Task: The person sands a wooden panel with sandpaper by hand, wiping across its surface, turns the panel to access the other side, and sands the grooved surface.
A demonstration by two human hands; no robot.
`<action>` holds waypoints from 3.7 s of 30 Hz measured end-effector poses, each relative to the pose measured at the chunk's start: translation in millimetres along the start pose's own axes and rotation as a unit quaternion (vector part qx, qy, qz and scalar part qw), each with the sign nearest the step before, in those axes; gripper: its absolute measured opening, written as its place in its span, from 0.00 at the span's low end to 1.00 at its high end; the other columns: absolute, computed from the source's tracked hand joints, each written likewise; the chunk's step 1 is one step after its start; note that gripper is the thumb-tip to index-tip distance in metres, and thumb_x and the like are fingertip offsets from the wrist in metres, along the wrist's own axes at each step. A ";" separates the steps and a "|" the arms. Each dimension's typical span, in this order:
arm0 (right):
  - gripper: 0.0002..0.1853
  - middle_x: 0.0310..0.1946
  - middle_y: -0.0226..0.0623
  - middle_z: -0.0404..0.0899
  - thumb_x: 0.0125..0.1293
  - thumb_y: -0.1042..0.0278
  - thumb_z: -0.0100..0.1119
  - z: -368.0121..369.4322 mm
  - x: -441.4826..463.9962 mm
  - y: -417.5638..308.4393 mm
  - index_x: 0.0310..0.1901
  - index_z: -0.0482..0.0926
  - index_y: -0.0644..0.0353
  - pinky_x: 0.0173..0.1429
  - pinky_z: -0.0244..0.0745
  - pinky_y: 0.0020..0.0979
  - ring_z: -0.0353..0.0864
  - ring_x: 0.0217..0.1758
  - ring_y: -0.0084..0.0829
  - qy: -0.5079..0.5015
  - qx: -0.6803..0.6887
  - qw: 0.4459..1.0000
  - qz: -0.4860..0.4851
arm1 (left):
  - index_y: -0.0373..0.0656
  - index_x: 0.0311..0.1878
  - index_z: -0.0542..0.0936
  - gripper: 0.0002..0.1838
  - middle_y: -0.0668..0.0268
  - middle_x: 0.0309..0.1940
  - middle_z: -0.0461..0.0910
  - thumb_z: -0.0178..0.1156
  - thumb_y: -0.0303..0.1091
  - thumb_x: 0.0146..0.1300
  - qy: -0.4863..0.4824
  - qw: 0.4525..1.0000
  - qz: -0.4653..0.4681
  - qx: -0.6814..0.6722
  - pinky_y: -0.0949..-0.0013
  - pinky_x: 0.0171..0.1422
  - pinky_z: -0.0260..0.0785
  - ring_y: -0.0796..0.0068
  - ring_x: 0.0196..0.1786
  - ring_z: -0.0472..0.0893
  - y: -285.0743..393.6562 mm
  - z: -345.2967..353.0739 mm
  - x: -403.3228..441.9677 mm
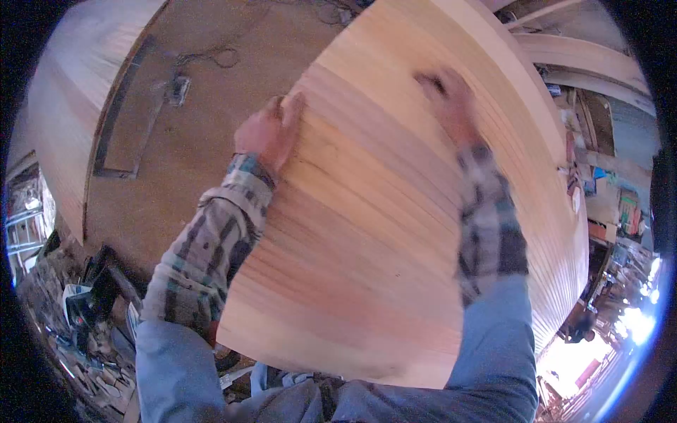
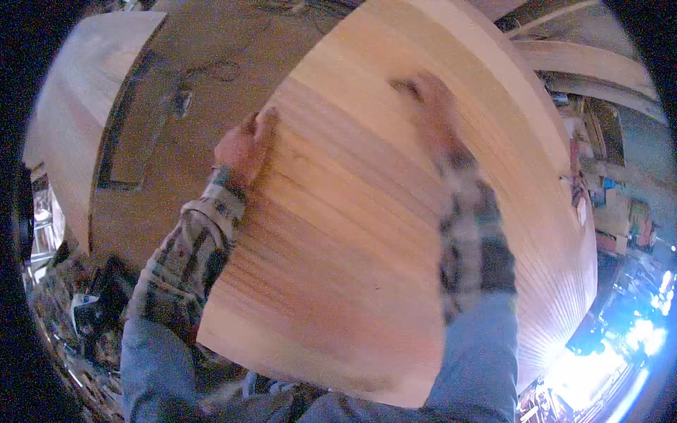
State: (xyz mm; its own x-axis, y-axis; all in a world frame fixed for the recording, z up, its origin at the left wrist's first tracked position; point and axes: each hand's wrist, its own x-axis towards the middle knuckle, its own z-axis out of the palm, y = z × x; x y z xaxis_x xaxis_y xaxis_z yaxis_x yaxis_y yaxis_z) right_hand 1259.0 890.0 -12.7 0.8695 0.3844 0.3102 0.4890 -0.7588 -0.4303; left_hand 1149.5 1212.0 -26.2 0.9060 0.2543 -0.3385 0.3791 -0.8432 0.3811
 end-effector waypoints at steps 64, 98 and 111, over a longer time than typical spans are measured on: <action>0.10 0.41 0.42 0.80 0.65 0.63 0.58 -31.3 -61.9 56.5 0.43 0.83 0.57 0.56 0.71 0.41 0.77 0.48 0.45 0.078 -0.123 0.989 -0.006 | 0.47 0.64 0.76 0.39 0.45 0.55 0.79 0.37 0.69 0.68 0.029 0.998 -0.048 -0.009 0.50 0.66 0.66 0.43 0.60 0.77 25.2 -8.8 -8.4; 0.15 0.42 0.41 0.82 0.64 0.57 0.59 -63.3 -90.5 84.0 0.44 0.86 0.56 0.58 0.71 0.41 0.78 0.50 0.44 0.028 -0.019 0.998 0.046 | 0.43 0.60 0.79 0.43 0.44 0.54 0.79 0.37 0.73 0.66 0.018 0.998 -0.061 0.009 0.50 0.67 0.65 0.43 0.61 0.76 32.4 -5.4 -11.0; 0.13 0.44 0.35 0.80 0.66 0.63 0.54 -90.3 -165.8 166.4 0.48 0.83 0.51 0.64 0.67 0.42 0.75 0.55 0.43 0.100 -0.191 0.975 -0.060 | 0.42 0.60 0.79 0.42 0.46 0.57 0.78 0.38 0.72 0.66 0.102 0.991 0.075 0.038 0.50 0.66 0.65 0.44 0.61 0.75 -1.0 14.2 9.5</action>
State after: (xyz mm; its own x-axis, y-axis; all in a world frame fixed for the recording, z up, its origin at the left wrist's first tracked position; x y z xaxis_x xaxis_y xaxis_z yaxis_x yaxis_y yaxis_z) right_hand 1189.9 652.5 -59.2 0.7586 0.4005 0.5140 0.4908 -0.8700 -0.0465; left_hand 1155.1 1208.5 -42.0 0.9732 0.2078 -0.0988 0.2293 -0.9099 0.3457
